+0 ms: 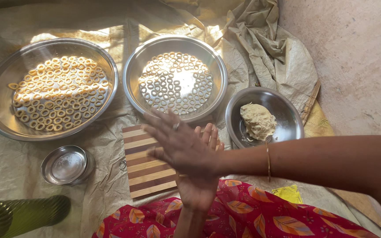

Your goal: The person rolls small pieces of dough into thin ropes and joins the ends to form rings, placing them into metal trays. The person repeats this process continuously, arranging the rings in neat rows.

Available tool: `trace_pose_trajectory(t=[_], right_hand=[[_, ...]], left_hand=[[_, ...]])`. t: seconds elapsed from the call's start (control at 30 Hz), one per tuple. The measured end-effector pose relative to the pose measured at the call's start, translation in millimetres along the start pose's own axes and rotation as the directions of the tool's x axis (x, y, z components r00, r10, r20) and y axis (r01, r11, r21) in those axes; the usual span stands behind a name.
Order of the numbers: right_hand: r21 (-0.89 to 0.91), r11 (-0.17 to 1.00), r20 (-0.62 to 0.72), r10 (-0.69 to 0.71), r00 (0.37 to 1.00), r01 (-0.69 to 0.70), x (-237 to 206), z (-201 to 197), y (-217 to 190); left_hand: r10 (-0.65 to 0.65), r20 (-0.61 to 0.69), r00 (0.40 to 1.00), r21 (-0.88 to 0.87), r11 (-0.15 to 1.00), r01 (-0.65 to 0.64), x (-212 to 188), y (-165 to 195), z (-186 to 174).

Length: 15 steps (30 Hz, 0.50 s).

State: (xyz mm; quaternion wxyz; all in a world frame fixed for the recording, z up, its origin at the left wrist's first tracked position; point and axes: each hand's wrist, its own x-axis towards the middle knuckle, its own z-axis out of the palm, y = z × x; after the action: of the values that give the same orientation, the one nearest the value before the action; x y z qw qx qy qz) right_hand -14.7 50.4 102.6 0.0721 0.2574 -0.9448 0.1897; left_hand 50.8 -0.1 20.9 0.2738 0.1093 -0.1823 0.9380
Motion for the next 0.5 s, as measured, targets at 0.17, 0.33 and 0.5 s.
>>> trace_pose_trajectory(t=[0.17, 0.33, 0.5], right_hand=[[0.132, 0.990, 0.188, 0.032, 0.982, -0.058, -58.7, 26.1, -49.8], [0.134, 0.970, 0.158, 0.181, 0.971, -0.203, -32.6, 30.3, -18.5], [0.114, 0.941, 0.069, 0.313, 0.947, -0.319, 18.5, 16.6, 42.7]], left_hand=[[0.172, -0.122, 0.978, 0.066, 0.984, -0.165, 4.7, 8.1, -45.8], [0.044, 0.058, 0.997, -0.069, 0.997, -0.040, -1.3, 4.5, -33.8], [0.082, -0.319, 0.944, 0.069, 0.996, -0.063, -0.9, 9.1, -3.7]])
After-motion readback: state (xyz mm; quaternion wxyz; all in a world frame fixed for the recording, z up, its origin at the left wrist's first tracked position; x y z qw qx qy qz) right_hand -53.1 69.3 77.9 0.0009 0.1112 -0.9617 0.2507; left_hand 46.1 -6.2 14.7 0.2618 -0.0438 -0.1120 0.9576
